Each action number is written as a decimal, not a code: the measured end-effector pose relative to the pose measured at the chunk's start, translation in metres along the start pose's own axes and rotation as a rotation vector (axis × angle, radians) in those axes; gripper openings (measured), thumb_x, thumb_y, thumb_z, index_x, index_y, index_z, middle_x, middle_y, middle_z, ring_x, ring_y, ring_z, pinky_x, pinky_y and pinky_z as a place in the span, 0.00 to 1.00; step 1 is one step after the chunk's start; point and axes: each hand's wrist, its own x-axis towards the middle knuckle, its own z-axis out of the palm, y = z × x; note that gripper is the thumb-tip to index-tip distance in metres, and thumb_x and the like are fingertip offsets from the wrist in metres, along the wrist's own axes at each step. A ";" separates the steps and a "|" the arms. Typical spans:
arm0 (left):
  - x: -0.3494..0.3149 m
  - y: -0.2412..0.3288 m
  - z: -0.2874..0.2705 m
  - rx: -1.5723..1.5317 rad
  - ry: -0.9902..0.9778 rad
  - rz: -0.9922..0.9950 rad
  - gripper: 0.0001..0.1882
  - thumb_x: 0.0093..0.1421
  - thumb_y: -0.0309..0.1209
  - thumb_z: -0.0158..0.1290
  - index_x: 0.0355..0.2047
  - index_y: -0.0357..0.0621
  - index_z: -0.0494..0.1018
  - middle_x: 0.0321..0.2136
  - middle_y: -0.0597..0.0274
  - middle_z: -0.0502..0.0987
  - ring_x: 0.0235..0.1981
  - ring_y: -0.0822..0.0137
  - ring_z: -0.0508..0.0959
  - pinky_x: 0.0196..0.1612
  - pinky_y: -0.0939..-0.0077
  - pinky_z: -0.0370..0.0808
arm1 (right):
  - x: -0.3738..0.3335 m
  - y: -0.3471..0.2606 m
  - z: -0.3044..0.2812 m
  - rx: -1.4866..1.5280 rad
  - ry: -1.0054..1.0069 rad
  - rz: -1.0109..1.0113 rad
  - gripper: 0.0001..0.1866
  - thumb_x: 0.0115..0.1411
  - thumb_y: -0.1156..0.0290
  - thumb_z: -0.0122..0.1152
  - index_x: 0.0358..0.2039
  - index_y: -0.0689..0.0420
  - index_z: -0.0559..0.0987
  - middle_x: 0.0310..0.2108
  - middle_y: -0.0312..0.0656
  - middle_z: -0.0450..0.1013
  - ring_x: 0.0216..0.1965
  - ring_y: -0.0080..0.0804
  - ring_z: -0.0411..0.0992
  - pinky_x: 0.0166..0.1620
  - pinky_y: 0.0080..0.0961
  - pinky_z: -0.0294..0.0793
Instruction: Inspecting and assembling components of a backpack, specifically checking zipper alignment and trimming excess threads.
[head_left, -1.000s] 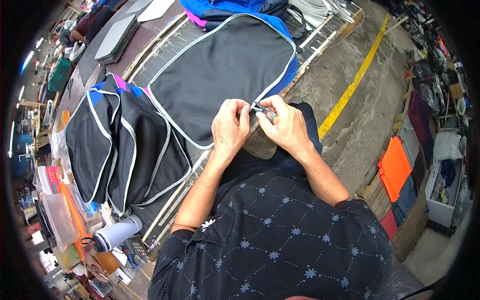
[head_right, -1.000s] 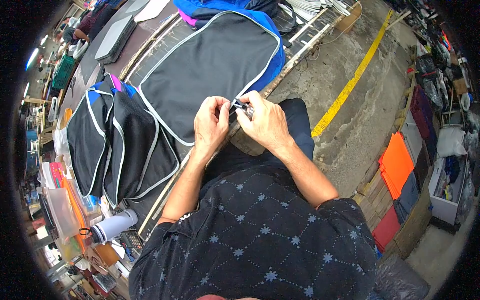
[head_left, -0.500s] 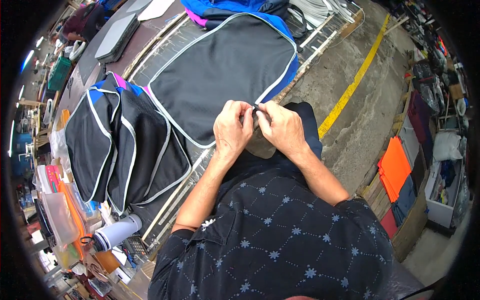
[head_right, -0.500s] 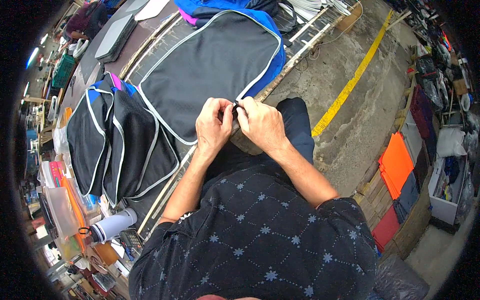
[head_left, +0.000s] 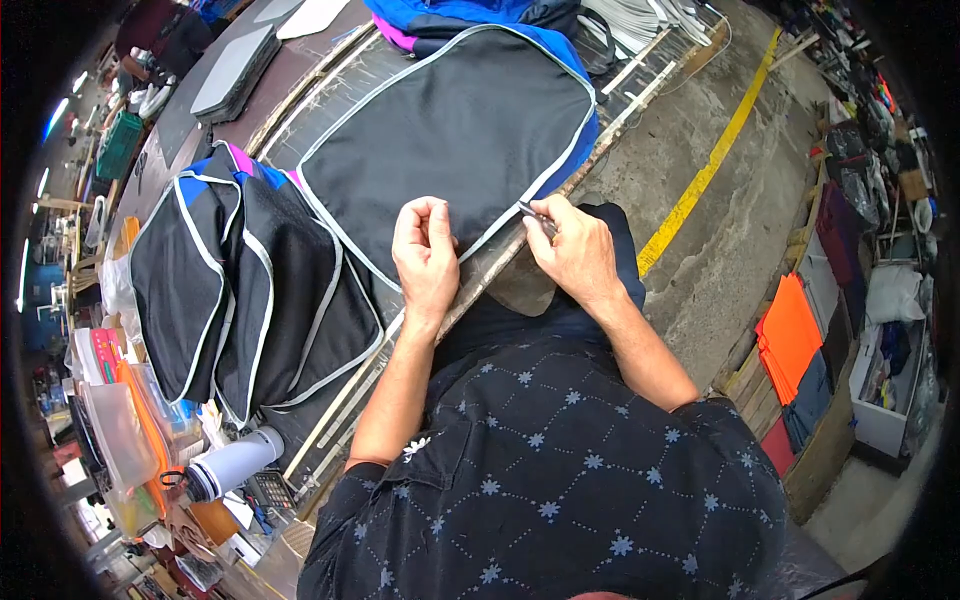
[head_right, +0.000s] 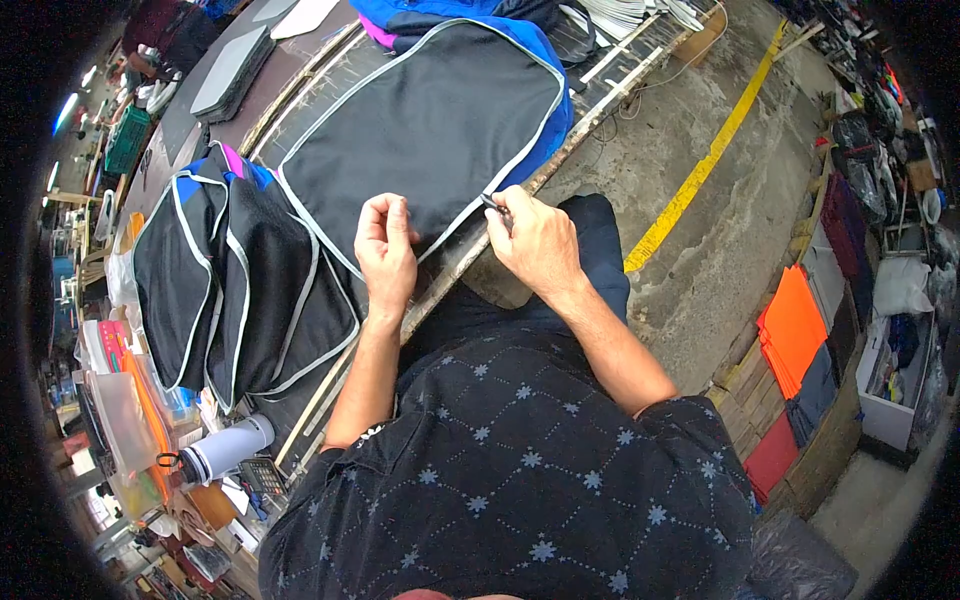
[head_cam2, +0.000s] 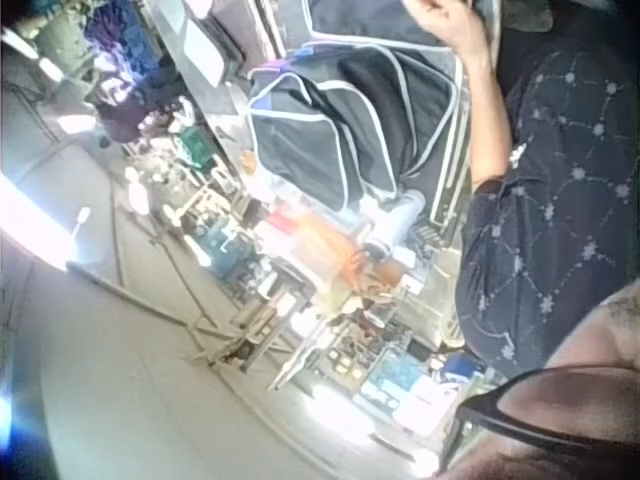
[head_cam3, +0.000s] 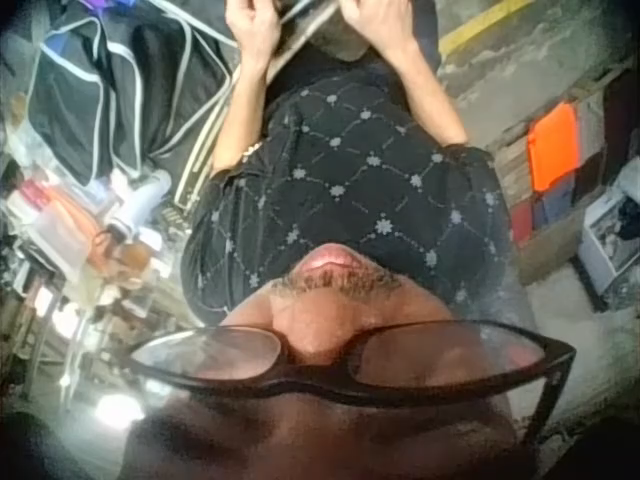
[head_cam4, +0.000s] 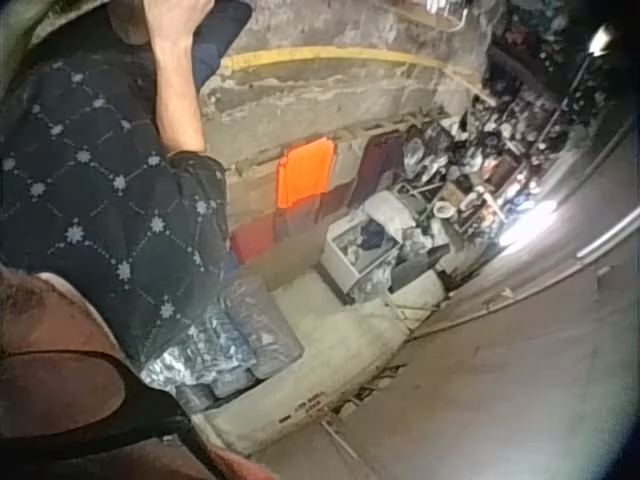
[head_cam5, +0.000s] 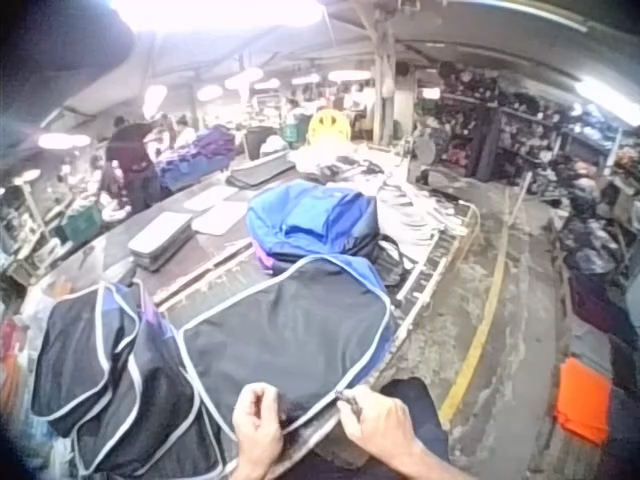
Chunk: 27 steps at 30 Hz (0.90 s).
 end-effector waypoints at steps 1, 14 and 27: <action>0.003 0.000 -0.003 0.199 -0.039 0.154 0.05 0.74 0.28 0.59 0.43 0.38 0.80 0.31 0.71 0.76 0.26 0.81 0.71 0.30 0.80 0.71 | 0.001 -0.002 -0.002 0.011 -0.001 0.026 0.10 0.64 0.69 0.72 0.43 0.59 0.84 0.33 0.49 0.85 0.33 0.46 0.86 0.37 0.38 0.83; 0.000 0.009 0.021 0.701 -0.158 0.298 0.03 0.67 0.24 0.63 0.39 0.40 0.80 0.34 0.55 0.78 0.28 0.59 0.81 0.33 0.63 0.78 | -0.002 -0.013 -0.002 0.067 0.002 -0.046 0.13 0.62 0.67 0.74 0.44 0.57 0.85 0.32 0.48 0.85 0.32 0.48 0.85 0.36 0.39 0.82; -0.004 -0.001 0.015 0.690 -0.185 0.320 0.02 0.70 0.24 0.59 0.41 0.39 0.78 0.35 0.55 0.77 0.29 0.59 0.80 0.35 0.64 0.77 | 0.001 -0.024 0.002 -0.036 -0.068 0.015 0.13 0.62 0.65 0.74 0.43 0.56 0.85 0.33 0.47 0.85 0.34 0.50 0.85 0.37 0.42 0.83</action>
